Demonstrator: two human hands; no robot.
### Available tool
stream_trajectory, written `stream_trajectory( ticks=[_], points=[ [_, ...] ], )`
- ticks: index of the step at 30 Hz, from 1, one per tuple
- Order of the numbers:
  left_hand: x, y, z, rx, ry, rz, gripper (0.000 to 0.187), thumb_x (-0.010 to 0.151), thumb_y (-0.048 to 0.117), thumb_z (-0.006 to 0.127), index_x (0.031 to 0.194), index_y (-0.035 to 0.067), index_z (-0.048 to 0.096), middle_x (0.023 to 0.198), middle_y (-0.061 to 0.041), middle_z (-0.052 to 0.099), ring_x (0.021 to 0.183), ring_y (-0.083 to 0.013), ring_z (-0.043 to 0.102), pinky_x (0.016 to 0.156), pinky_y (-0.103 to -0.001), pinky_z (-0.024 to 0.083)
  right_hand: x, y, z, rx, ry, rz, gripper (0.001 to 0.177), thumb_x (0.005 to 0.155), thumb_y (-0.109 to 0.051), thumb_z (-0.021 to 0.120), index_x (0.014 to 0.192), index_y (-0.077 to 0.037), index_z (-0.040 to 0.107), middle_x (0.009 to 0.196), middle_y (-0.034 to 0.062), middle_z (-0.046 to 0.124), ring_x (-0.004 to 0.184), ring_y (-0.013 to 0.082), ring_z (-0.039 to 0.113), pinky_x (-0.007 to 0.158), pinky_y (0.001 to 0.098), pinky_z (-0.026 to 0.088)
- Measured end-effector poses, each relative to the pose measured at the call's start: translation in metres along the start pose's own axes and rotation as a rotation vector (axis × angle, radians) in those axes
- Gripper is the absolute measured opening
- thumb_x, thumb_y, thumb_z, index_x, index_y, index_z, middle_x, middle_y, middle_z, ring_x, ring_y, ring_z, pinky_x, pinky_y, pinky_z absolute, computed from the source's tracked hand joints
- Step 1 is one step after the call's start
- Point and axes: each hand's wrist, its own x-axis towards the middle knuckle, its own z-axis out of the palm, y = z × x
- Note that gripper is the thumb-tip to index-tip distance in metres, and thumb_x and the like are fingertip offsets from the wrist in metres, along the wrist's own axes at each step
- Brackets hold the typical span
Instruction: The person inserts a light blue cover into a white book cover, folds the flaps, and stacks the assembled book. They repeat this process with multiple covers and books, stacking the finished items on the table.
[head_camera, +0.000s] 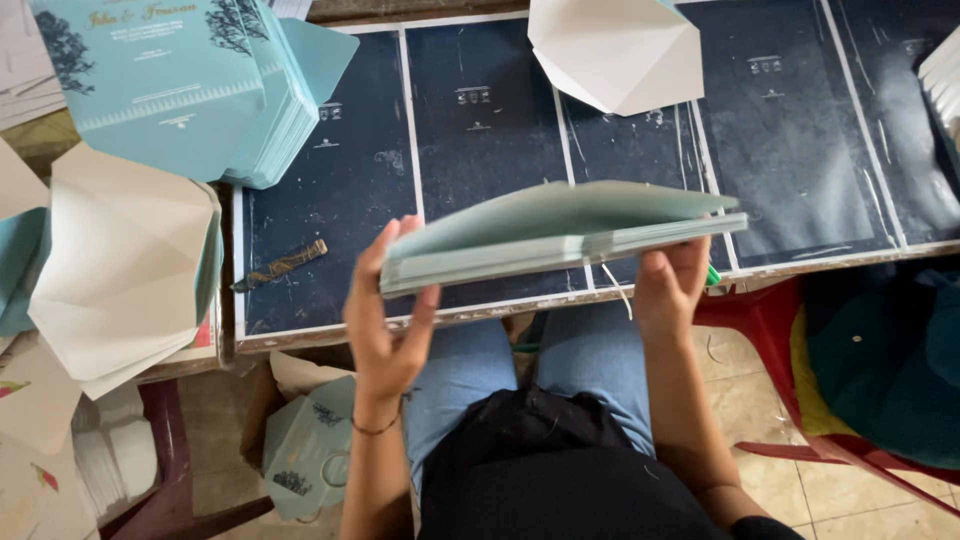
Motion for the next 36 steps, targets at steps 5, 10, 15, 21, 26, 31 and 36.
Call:
stream_trajectory(
  ticks=[5,10,15,21,26,31,36],
  points=[
    [-0.014,-0.029,0.009,0.023,0.068,-0.033,0.063,0.096,0.002,0.077,0.153,-0.006,0.052,0.14,-0.026,0.068,0.133,-0.0428,0.066,0.122,-0.056,0.048,0.018,-0.019,0.016,-0.054,-0.066,-0.012,0.056,0.108,-0.045,0.065,0.145,-0.006,0.051,0.127,0.0195,0.064,0.118,0.0276,0.066,0.112,0.0443,0.053],
    [-0.009,-0.036,-0.012,0.072,0.128,-0.022,0.055,0.093,0.008,0.086,0.138,-0.005,0.056,0.127,-0.02,0.062,0.123,-0.0392,0.064,0.116,-0.054,0.046,0.003,0.009,-0.022,-0.011,0.013,-0.026,0.054,0.09,-0.024,0.086,0.125,0.003,0.055,0.101,0.0212,0.064,0.09,0.0308,0.067,0.092,0.0432,0.057],
    [-0.002,-0.014,0.002,0.077,0.032,-0.064,0.047,0.1,0.009,0.079,0.138,-0.001,0.053,0.131,-0.019,0.062,0.127,-0.0408,0.061,0.116,-0.055,0.045,-0.006,0.026,-0.014,-0.022,-0.002,-0.016,0.036,0.102,-0.035,0.075,0.116,-0.007,0.057,0.117,0.017,0.059,0.109,0.0247,0.062,0.105,0.0369,0.05],
    [-0.011,-0.04,0.012,0.013,0.017,-0.075,0.052,0.101,0.012,0.078,0.144,-0.003,0.053,0.129,-0.021,0.064,0.125,-0.0384,0.063,0.114,-0.054,0.047,-0.019,0.029,-0.008,-0.078,-0.014,0.046,0.038,0.11,-0.038,0.065,0.125,-0.004,0.057,0.116,0.0167,0.065,0.112,0.0224,0.061,0.108,0.0367,0.047],
    [-0.02,-0.046,0.006,-0.014,0.026,-0.086,0.051,0.105,0.011,0.074,0.148,0.001,0.047,0.13,-0.016,0.059,0.125,-0.0331,0.059,0.116,-0.052,0.044,0.002,-0.02,0.025,-0.112,-0.067,0.047,0.051,0.117,-0.03,0.06,0.157,-0.006,0.039,0.158,0.0194,0.053,0.148,0.0282,0.047,0.132,0.0533,0.031],
    [-0.014,-0.024,0.009,0.031,-0.004,-0.164,0.037,0.113,0.031,0.063,0.138,0.009,0.046,0.12,-0.007,0.052,0.102,-0.0182,0.054,0.091,-0.033,0.049,0.042,-0.115,0.06,-0.998,0.102,-0.624,0.079,0.107,-0.05,0.056,0.174,-0.022,0.024,0.184,0.0034,0.025,0.177,0.0313,0.027,0.156,0.0608,0.025],
    [0.004,0.015,0.004,0.189,-0.013,0.024,0.054,0.116,0.03,0.061,0.159,0.007,0.038,0.15,-0.016,0.054,0.144,-0.0345,0.056,0.128,-0.051,0.045,0.042,-0.14,0.123,-1.657,-0.757,-0.422,0.121,0.105,-0.095,0.048,0.173,0.004,0.033,0.181,0.0189,0.037,0.167,0.0287,0.023,0.134,0.0593,0.004]
  ],
)
